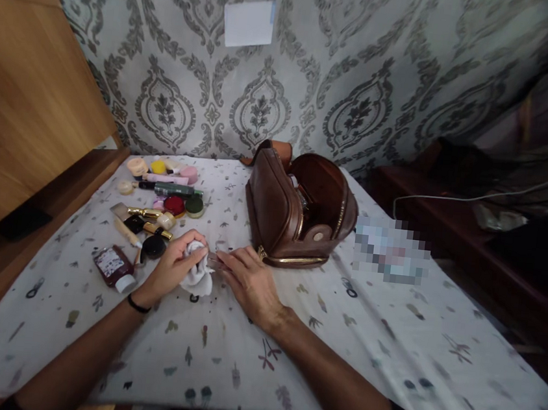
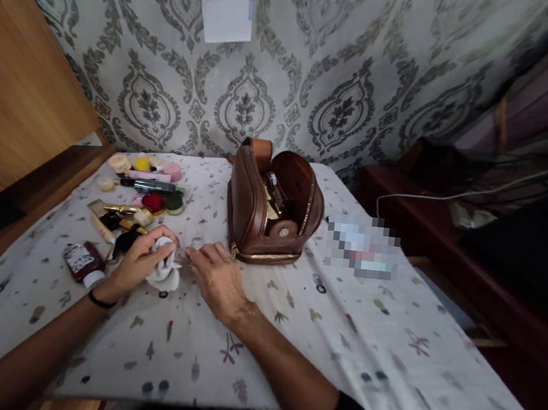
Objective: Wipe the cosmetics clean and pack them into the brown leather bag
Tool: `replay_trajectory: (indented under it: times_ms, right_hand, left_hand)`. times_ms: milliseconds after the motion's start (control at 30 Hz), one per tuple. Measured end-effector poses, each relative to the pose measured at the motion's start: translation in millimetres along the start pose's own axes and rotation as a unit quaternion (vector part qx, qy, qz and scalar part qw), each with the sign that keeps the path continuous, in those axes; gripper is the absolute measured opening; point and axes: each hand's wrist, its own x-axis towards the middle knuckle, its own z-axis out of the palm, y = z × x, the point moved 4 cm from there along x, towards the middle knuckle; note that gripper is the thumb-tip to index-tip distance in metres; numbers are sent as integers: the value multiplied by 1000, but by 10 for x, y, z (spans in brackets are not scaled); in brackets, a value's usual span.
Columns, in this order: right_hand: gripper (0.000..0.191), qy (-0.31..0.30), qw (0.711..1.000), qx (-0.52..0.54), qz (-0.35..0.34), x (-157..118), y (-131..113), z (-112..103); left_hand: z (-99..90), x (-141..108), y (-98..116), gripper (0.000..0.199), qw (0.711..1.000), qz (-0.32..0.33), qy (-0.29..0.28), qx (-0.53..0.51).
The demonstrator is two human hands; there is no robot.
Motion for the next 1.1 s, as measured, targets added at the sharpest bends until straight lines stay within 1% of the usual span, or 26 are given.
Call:
replay_trajectory:
  times_ms: [67,167,200,267,333,367,400,433,500,533,567,600,633,733,800,867,933,1033,1100]
  right_hand:
    - [33,1,1000,-5,11,-4,7,2]
    - [33,8,999,23,40,-8,33,10]
    - [32,13,997,46,55,-7,48,16]
    - [27,24,989,111,97,-2,88,36]
    - [18,31,965,208,154,6,135,71]
    - [12,32,944,272,182,10,155,95]
    - [9,31,914,345,211,14,171,120]
    - [12,31,873,423,239,17,181,143]
    - [23,31,773,564,289,21,183,177]
    - [27,32,723,617,310,21,179,183]
    - [31,37,680,655,327,21,176,182]
    - [33,43,646,682,340,21,174,175]
    - [35,49,621,701,347,23,173,168]
    - [37,68,573,732,361,24,184,170]
    - [38,75,549,746,370,18,191,199]
    - [37,72,537,752,375,11,191,234]
    - [35,63,534,754,377,6,183,257]
    - [35,53,534,756,374,4,168,252]
    - [35,51,546,752,366,11,155,226]
  left_hand:
    - [7,-1,36,18,999,39,9,16]
    - [10,3,113,14,991,127,9,47]
    - [11,4,129,14,987,148,7,55]
    - [13,7,135,11,984,166,7,66]
    - [23,4,125,10,982,171,13,75]
    - [34,1,117,10,982,170,16,78]
    - [48,-3,109,11,982,169,18,79]
    - [63,-7,103,12,983,167,21,79]
    - [90,-15,99,12,983,164,28,75]
    - [100,-19,101,12,983,164,32,73]
    - [108,-24,106,12,983,164,37,72]
    - [113,-32,114,12,983,166,42,71]
    - [119,-41,124,11,982,169,46,72]
    - [155,-89,164,10,976,195,49,83]
    - [197,-129,189,6,970,219,45,97]
    - [231,-157,200,6,966,230,41,109]
    - [230,-155,186,9,968,217,38,116]
    - [152,-103,139,11,974,183,20,132]
    - [73,-54,108,10,972,174,-3,158]
